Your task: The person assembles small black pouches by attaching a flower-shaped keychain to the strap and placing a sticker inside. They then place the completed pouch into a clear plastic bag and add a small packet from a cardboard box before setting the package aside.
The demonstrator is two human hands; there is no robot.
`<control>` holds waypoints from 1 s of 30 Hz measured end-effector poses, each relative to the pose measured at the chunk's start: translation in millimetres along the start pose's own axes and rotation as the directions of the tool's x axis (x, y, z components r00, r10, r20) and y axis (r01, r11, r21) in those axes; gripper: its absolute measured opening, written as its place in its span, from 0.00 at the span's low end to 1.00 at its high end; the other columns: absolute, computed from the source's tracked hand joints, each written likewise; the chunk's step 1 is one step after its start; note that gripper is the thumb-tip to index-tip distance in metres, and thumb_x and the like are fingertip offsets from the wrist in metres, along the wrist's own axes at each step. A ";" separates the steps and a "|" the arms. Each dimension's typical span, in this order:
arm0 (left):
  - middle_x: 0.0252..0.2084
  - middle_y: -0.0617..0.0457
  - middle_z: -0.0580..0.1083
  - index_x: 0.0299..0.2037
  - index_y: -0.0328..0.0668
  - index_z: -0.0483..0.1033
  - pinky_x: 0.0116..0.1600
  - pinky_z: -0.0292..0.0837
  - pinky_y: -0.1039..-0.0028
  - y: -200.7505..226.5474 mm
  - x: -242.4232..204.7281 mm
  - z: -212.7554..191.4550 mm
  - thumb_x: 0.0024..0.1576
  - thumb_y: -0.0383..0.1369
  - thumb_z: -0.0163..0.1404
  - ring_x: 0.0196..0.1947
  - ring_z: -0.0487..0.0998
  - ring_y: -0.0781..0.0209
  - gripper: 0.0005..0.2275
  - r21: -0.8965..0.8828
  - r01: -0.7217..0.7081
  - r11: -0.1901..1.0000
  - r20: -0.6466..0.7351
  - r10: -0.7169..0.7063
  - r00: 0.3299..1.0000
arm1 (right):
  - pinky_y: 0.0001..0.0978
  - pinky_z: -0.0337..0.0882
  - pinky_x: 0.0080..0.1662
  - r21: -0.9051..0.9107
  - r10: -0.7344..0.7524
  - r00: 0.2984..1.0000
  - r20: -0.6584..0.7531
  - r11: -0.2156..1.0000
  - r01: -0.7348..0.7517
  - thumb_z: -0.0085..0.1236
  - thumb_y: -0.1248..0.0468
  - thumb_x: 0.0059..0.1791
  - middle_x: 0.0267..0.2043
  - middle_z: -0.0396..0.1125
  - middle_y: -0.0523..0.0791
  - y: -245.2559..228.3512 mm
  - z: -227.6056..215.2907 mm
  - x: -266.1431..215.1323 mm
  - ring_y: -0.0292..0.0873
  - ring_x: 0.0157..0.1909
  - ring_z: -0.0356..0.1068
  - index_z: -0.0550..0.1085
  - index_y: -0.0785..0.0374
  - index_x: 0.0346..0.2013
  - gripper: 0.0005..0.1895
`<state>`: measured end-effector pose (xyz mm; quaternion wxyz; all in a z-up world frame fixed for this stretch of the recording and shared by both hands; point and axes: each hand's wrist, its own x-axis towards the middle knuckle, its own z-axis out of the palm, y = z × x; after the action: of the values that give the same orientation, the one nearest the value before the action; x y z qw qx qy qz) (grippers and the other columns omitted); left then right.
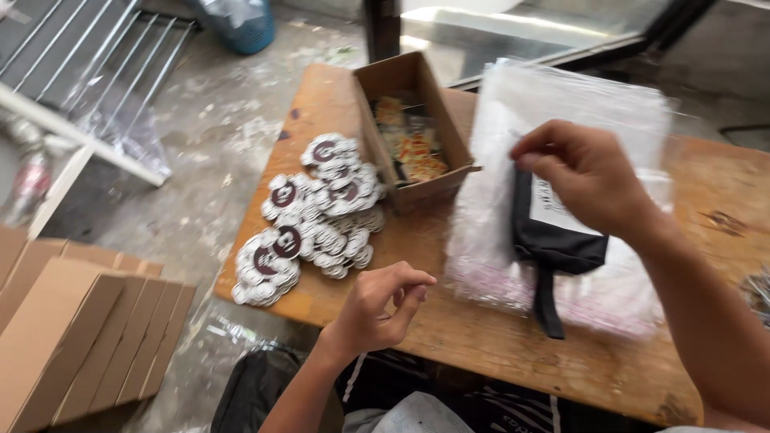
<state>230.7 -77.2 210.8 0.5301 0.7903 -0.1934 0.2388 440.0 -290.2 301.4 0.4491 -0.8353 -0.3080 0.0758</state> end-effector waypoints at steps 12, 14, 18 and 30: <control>0.30 0.51 0.74 0.41 0.36 0.74 0.27 0.68 0.77 10.6 -70.1 -36.1 0.60 0.22 0.48 0.27 0.76 0.62 0.04 0.056 0.205 0.977 -0.244 -0.186 0.952 | 0.52 0.69 0.26 -0.395 -0.344 0.696 0.630 0.630 0.669 0.57 0.54 0.51 0.39 0.63 0.52 -44.1 203.7 53.3 0.57 0.29 0.68 0.68 0.67 0.36 0.17; 0.29 0.50 0.74 0.41 0.35 0.74 0.30 0.69 0.76 12.9 -77.6 -37.2 0.60 0.22 0.47 0.27 0.75 0.61 0.04 0.034 0.207 0.978 -0.258 -0.191 0.947 | 0.50 0.69 0.25 -0.390 -0.346 0.666 0.661 0.600 0.698 0.59 0.54 0.50 0.38 0.63 0.52 -46.0 221.4 53.0 0.55 0.28 0.68 0.68 0.68 0.37 0.18; 0.29 0.50 0.74 0.41 0.34 0.74 0.32 0.71 0.77 16.0 -89.5 -36.3 0.61 0.22 0.47 0.26 0.76 0.62 0.04 -0.009 0.224 0.975 -0.297 -0.216 0.930 | 0.44 0.72 0.25 -0.362 -0.365 0.605 0.708 0.548 0.754 0.61 0.52 0.50 0.40 0.65 0.52 -49.6 254.5 49.2 0.51 0.29 0.69 0.70 0.68 0.41 0.20; 0.28 0.51 0.74 0.39 0.36 0.75 0.34 0.71 0.76 24.3 -93.3 -35.0 0.61 0.25 0.46 0.26 0.76 0.62 0.04 0.024 0.287 0.958 -0.409 -0.253 0.877 | 0.41 0.69 0.26 -0.374 -0.212 0.607 0.766 0.622 0.688 0.67 0.40 0.41 0.44 0.60 0.50 -66.6 275.3 73.4 0.47 0.32 0.65 0.65 0.64 0.48 0.37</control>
<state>135.4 -48.5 185.8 0.5528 0.7651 0.0420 0.3276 357.9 -26.7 204.4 0.0013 -0.7353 -0.6653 0.1290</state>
